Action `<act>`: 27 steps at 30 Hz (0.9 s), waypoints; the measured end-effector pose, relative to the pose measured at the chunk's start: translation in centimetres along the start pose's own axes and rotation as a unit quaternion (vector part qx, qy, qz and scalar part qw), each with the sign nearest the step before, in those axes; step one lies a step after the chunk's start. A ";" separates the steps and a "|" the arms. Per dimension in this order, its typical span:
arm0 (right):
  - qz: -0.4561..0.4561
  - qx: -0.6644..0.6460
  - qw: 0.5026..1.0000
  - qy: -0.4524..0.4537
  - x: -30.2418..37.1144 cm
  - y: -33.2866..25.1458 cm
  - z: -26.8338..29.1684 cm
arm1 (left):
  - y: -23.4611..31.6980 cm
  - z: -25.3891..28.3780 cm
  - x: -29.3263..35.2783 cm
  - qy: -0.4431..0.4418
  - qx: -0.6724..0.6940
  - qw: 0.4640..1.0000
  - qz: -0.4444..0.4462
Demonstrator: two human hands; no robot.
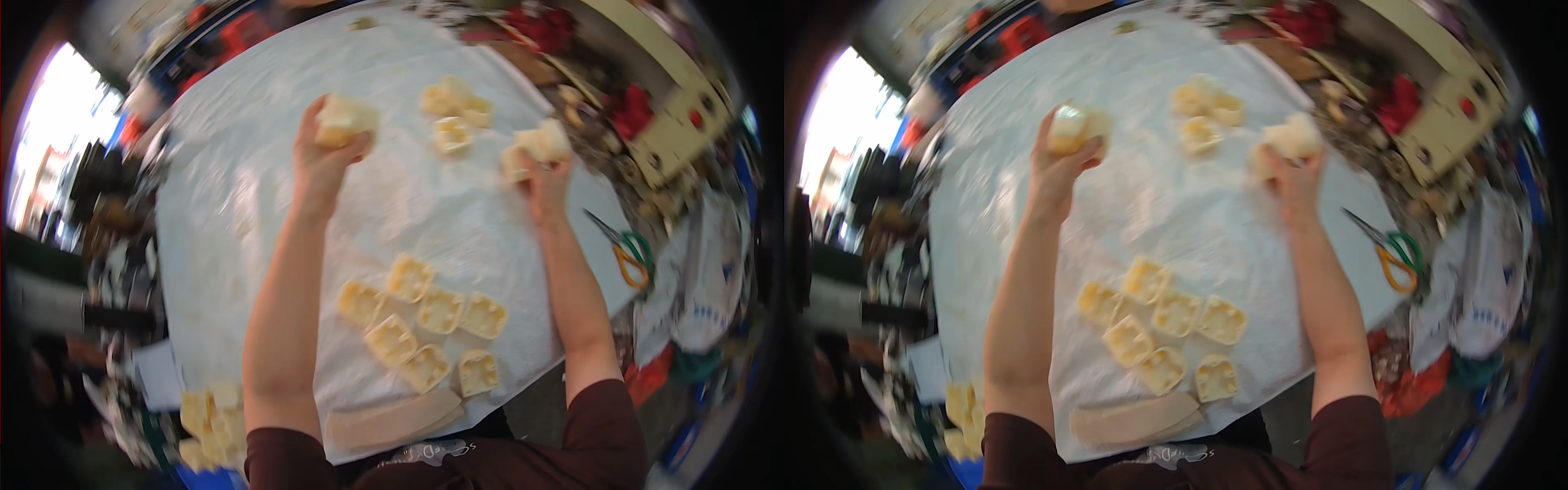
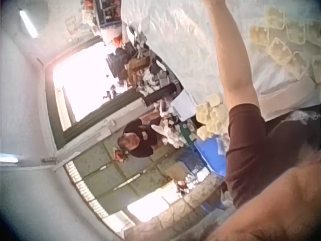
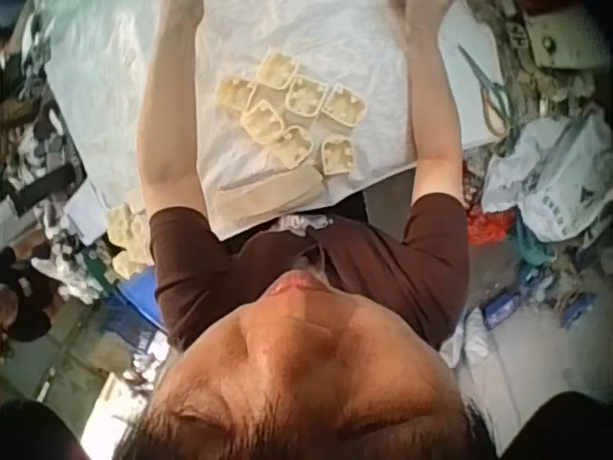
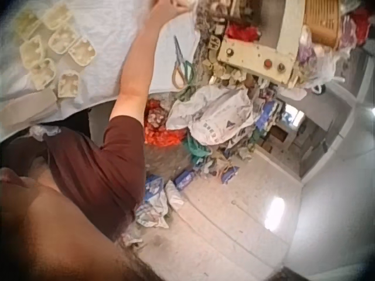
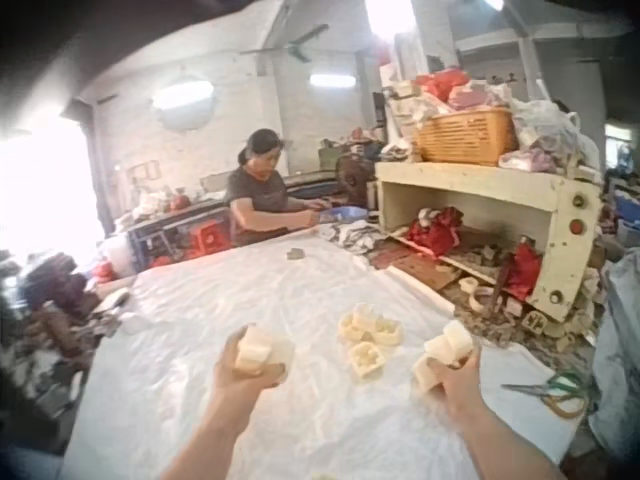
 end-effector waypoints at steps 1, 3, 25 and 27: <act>0.019 0.020 0.999 -0.016 -0.1 -0.1 0.2 | 1.3 1.0 1.4 -0.001 -0.032 0.999 -0.036; 0.017 -0.044 0.997 -0.065 -0.4 0.4 0.2 | 4.1 2.7 5.4 -0.005 -0.136 0.980 -0.146; 0.116 0.051 0.780 -0.613 32.4 -8.3 -38.9 | 16.5 23.1 44.4 0.205 -0.596 0.749 0.205; 0.200 0.094 0.751 -0.622 35.8 -7.2 -40.6 | 15.9 23.2 44.0 0.178 -0.563 0.766 0.256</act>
Point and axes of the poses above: each hand's wrist, its own x-axis away from the middle knuckle, its own z-axis out of the back of the hand, y = z × x, the point moved 5 cm from there along -x, towards the middle knuckle, and after that the axes turned 11 degrees about -y, right-handed, at the moved point
